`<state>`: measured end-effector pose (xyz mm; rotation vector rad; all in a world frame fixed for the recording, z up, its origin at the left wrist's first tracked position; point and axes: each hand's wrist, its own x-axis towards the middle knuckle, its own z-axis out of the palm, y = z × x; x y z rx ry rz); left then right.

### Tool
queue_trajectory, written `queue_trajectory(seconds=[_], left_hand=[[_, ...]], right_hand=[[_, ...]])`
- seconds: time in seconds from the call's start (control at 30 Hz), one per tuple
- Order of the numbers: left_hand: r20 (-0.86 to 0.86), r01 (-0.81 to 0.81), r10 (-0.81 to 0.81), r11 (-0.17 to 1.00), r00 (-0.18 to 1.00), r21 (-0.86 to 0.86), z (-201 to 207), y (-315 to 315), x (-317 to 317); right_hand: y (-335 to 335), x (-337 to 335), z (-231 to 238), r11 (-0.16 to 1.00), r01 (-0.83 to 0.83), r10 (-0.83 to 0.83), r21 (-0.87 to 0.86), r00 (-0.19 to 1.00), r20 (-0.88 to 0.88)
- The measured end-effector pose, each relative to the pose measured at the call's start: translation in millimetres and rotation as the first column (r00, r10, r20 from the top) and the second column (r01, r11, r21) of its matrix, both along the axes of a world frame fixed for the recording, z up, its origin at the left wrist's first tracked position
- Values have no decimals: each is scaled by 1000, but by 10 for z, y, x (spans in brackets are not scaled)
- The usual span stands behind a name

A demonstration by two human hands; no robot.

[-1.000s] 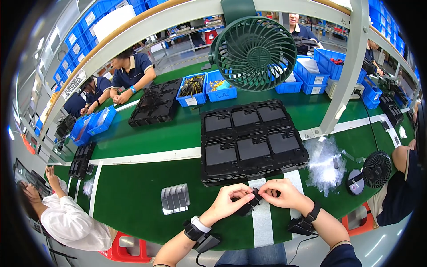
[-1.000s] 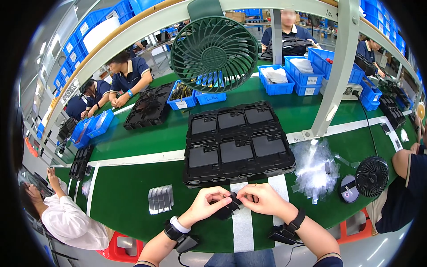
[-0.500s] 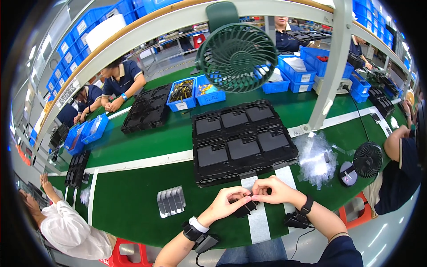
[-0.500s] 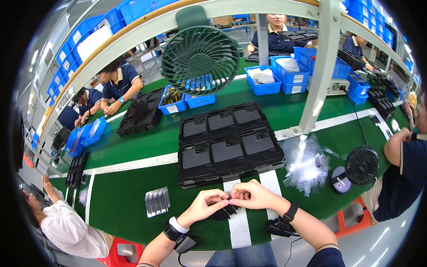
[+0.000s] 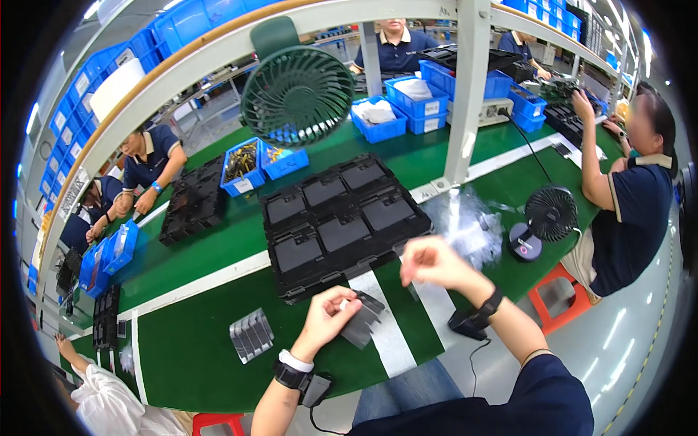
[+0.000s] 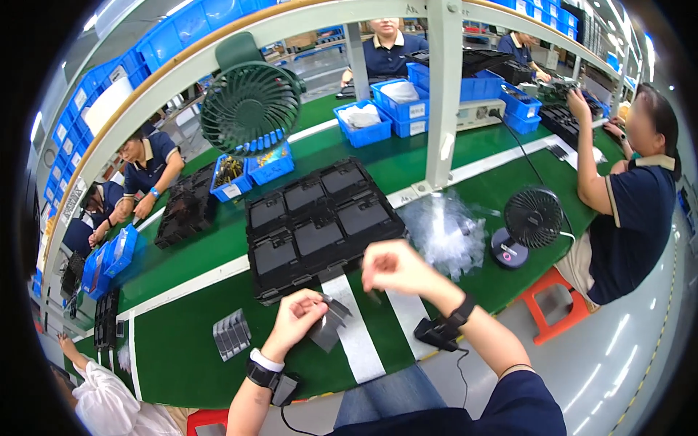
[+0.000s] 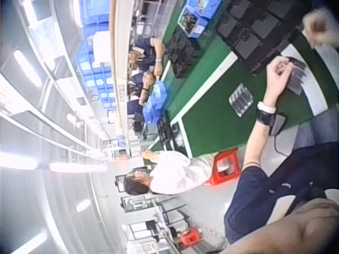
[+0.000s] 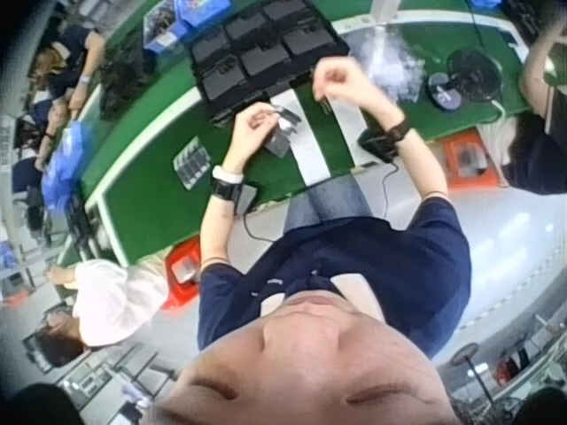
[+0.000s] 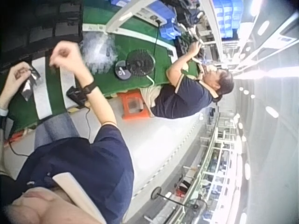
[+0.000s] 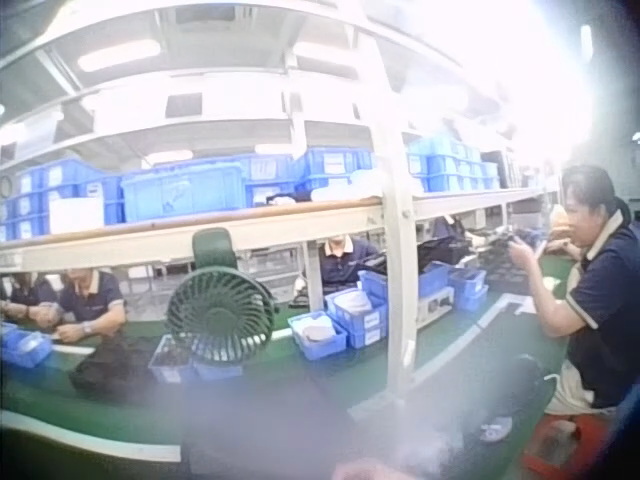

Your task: Applying protective films to small rectangular electronic components on a factory assembly line.

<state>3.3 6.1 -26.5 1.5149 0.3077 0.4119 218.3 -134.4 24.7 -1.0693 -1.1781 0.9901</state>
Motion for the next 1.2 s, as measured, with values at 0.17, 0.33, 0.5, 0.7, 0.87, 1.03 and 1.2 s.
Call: queue_trajectory(seconds=[0.17,0.33,0.5,0.7,0.87,1.03,1.2], left_hand=[[-139,-68,151,877,979,476,221,-46,24],[-84,-59,136,795,987,604,205,-30,19],[-5,-108,152,724,988,681,198,-58,23],[-48,-93,172,726,984,682,149,-21,-29],[-52,-75,157,708,986,703,139,-1,-26],[-78,0,68,752,995,659,176,-15,-2],[-92,60,-1,768,996,638,160,-2,-45]], right_hand=[[-610,415,355,763,634,-580,128,584,567],[-930,402,-77,720,694,-143,-13,166,976],[-1097,200,-74,769,638,-173,26,169,970],[-751,270,255,808,578,-214,112,111,971],[141,97,610,951,198,-267,236,149,952],[1342,46,486,980,200,-25,0,123,992],[2230,-198,212,934,300,142,-193,183,973]])
